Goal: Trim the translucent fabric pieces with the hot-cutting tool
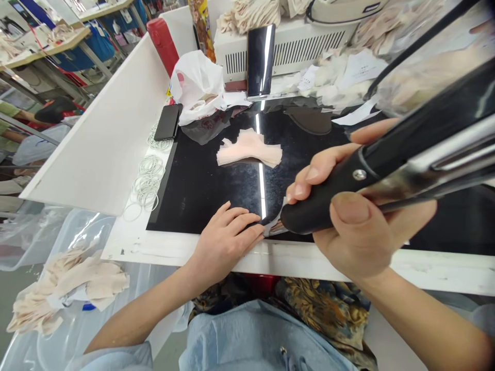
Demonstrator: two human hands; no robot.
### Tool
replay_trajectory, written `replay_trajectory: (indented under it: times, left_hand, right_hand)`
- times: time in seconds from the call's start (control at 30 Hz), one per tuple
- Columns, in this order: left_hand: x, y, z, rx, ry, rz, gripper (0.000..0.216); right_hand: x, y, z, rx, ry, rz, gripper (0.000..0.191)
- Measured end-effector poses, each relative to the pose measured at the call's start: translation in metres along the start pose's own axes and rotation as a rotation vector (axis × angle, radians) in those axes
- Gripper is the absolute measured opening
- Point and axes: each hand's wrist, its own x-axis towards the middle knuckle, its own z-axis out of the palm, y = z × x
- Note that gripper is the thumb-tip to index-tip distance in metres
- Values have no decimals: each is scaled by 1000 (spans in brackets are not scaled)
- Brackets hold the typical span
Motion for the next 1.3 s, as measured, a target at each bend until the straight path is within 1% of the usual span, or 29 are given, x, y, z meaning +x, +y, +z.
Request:
replay_trajectory:
  times: [0.1, 0.2, 0.4, 0.6, 0.7, 0.87, 0.97, 1.1, 1.23, 1.3]
  left_hand:
    - [-1, -1, -1, -7, 6, 9, 15]
    - [-3, -2, -3, -19, 12, 18, 16]
    - [-4, 1, -4, -36, 31, -12, 17]
    - [-8, 3, -3, -32, 30, 10, 16]
    - [-14, 2, -1, -8, 13, 21, 17]
    - [-20, 4, -2, 90, 15, 99, 25]
    - [-20, 7, -4, 122, 22, 122, 25]
    - [-17, 10, -6, 137, 21, 131, 26]
    - [-15, 11, -7, 143, 15, 134, 26]
    - [-14, 11, -6, 144, 23, 137, 26]
  right_hand:
    - [-1, -2, -1, 8, 1, -10, 45]
    - [-1, -3, -1, 5, 4, -12, 44]
    - [-1, -1, 0, 6, -12, -10, 41]
    - [-2, -2, -2, -21, -10, -20, 41]
    - [0, -5, -1, -36, -32, -16, 37]
    - [1, -6, 3, -7, -52, 3, 34]
    - [1, -5, 6, -2, -41, 31, 37]
    - [1, -6, 8, -8, -41, 29, 39]
    - [1, -6, 7, 1, -48, 66, 39]
    - [1, -5, 5, 14, -61, 62, 39]
